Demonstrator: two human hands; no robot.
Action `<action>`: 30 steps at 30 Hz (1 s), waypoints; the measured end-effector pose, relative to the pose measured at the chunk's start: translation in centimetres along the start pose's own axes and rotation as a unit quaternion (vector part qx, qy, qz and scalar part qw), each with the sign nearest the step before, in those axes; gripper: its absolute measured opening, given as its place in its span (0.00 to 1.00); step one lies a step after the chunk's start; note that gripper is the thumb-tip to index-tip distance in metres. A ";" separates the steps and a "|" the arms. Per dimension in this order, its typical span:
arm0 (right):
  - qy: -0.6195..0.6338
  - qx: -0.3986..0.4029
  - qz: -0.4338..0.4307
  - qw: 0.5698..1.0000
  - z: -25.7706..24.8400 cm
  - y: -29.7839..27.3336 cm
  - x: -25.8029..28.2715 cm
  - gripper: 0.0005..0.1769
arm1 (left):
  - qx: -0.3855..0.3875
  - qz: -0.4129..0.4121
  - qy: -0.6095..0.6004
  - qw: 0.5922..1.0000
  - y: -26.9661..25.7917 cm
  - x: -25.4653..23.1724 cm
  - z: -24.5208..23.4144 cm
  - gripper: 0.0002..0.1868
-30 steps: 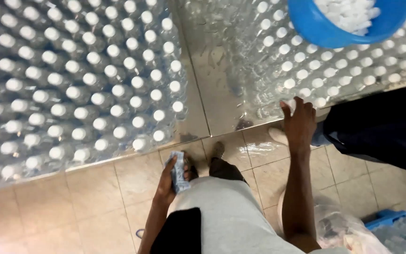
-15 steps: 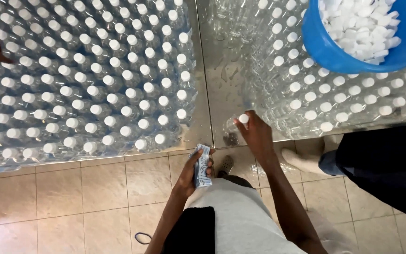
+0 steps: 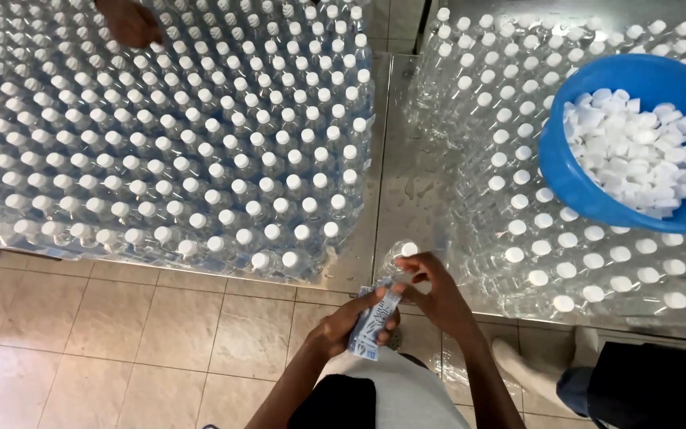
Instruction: Applying small adhesive labels to the caps of water bottles on a production line.
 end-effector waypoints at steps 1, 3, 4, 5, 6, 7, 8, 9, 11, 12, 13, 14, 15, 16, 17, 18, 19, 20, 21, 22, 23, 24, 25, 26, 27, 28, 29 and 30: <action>0.112 0.105 0.046 0.987 0.6 -0.7 1.0 0.29 | 0.046 0.001 0.040 0.998 0.0 0.0 1.0 0.22; 0.128 0.110 0.076 0.983 0.6 -0.8 -0.5 0.22 | 0.056 -0.016 0.038 0.998 0.6 0.5 1.3 0.21; 0.146 0.115 0.108 0.977 0.6 -1.0 -1.4 0.17 | 0.066 -0.034 0.036 0.997 0.9 0.8 1.4 0.20; 0.145 0.114 0.109 0.977 0.2 -1.0 -1.0 0.17 | 0.067 -0.034 0.036 0.996 1.1 0.7 1.4 0.20; 0.143 0.091 0.139 0.976 -0.4 -1.2 -1.1 0.16 | 0.074 -0.036 0.039 0.996 1.2 0.8 1.5 0.20; 0.139 0.068 0.170 0.973 -1.0 -1.5 -1.1 0.17 | 0.080 -0.038 0.041 0.995 1.3 0.9 1.6 0.21; 0.139 0.066 0.171 0.973 -1.1 -1.5 -1.5 0.17 | 0.082 -0.040 0.041 0.995 1.3 0.9 1.8 0.21; 0.166 0.060 0.187 0.966 -1.3 -1.5 -2.1 0.14 | 0.094 -0.040 0.037 0.994 1.3 0.8 2.1 0.27; 0.195 0.050 0.205 0.958 -1.4 -1.6 -2.9 0.13 | 0.108 -0.046 0.035 0.993 1.3 0.5 2.6 0.35; 0.218 0.029 0.150 0.964 -1.6 -1.6 -2.4 0.14 | 0.072 -0.051 0.027 0.996 1.3 0.6 2.3 0.28; 0.240 0.008 0.095 0.966 -1.9 -1.7 -2.0 0.16 | 0.037 -0.056 0.020 0.998 1.3 0.6 2.0 0.24; 0.240 0.005 0.100 0.966 -1.7 -1.4 -3.4 0.16 | 0.038 -0.062 0.018 0.997 1.2 0.4 2.0 0.24; 0.243 -0.015 0.100 0.965 -1.8 -1.2 -4.7 0.15 | 0.031 -0.059 0.027 0.997 1.1 0.1 1.9 0.24; 0.246 -0.037 0.102 0.963 -1.9 -1.2 -6.2 0.15 | 0.025 -0.059 0.034 0.997 1.0 0.0 1.9 0.24; 0.245 -0.040 0.109 0.963 -2.1 -1.4 -5.8 0.15 | 0.027 -0.066 0.031 0.997 0.9 0.2 1.6 0.24; 0.246 -0.064 0.083 0.964 -2.6 -1.3 -5.0 0.19 | 0.005 -0.049 0.023 0.999 0.7 0.1 1.1 0.25; 0.246 -0.088 0.057 0.964 -3.1 -1.2 -4.2 0.23 | -0.017 -0.032 0.015 0.999 0.6 -0.1 0.7 0.25; 0.246 -0.090 0.058 0.963 -2.7 -0.7 -4.7 0.23 | -0.016 -0.033 0.016 0.999 0.4 -0.2 0.5 0.25; 0.252 -0.133 0.041 0.958 -2.8 -0.4 -5.2 0.19 | -0.031 -0.017 0.014 0.999 0.2 -0.5 0.2 0.26; 0.258 -0.175 0.024 0.950 -2.9 -0.2 -5.7 0.14 | -0.046 -0.001 0.012 0.999 0.0 -0.7 -0.2 0.27; 0.258 -0.177 0.025 0.950 -2.3 0.7 -5.3 0.14 | -0.045 -0.002 0.012 0.999 -0.2 -0.8 -0.4 0.27; 0.261 -0.192 -0.004 0.946 -1.9 1.6 -4.6 0.12 | -0.056 0.011 0.007 0.998 -0.3 -1.1 -0.8 0.28; 0.264 -0.207 -0.032 0.942 -1.5 2.4 -3.9 0.09 | -0.066 0.023 0.001 0.998 -0.5 -1.3 -1.2 0.28; 0.264 -0.209 -0.033 0.941 -0.9 3.0 -4.4 0.09 | -0.066 0.023 0.002 0.998 -0.3 -0.9 -2.0 0.28; 0.259 -0.206 -0.034 0.943 -0.3 3.7 -4.8 0.09 | -0.061 0.037 0.005 0.997 -0.1 -0.6 -2.9 0.31; 0.255 -0.202 -0.035 0.945 0.5 4.3 -5.3 0.09 | -0.057 0.052 0.006 0.997 0.0 -0.3 -3.7 0.34; 0.256 -0.201 -0.035 0.945 0.4 3.6 -5.7 0.09 | -0.057 0.052 0.006 0.997 -0.3 0.1 -3.9 0.34; 0.229 -0.190 -0.039 0.954 0.3 3.3 -5.9 0.09 | -0.063 0.051 0.019 0.997 -0.5 0.2 -4.2 0.35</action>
Point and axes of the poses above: each hand's wrist, its own y-axis towards the middle knuckle, its own z-axis out of the palm, x = y × z, the point moved 6 cm from there along y, towards the middle knuckle, and after that the axes turned 3 degrees about z, right-handed, at the moved point
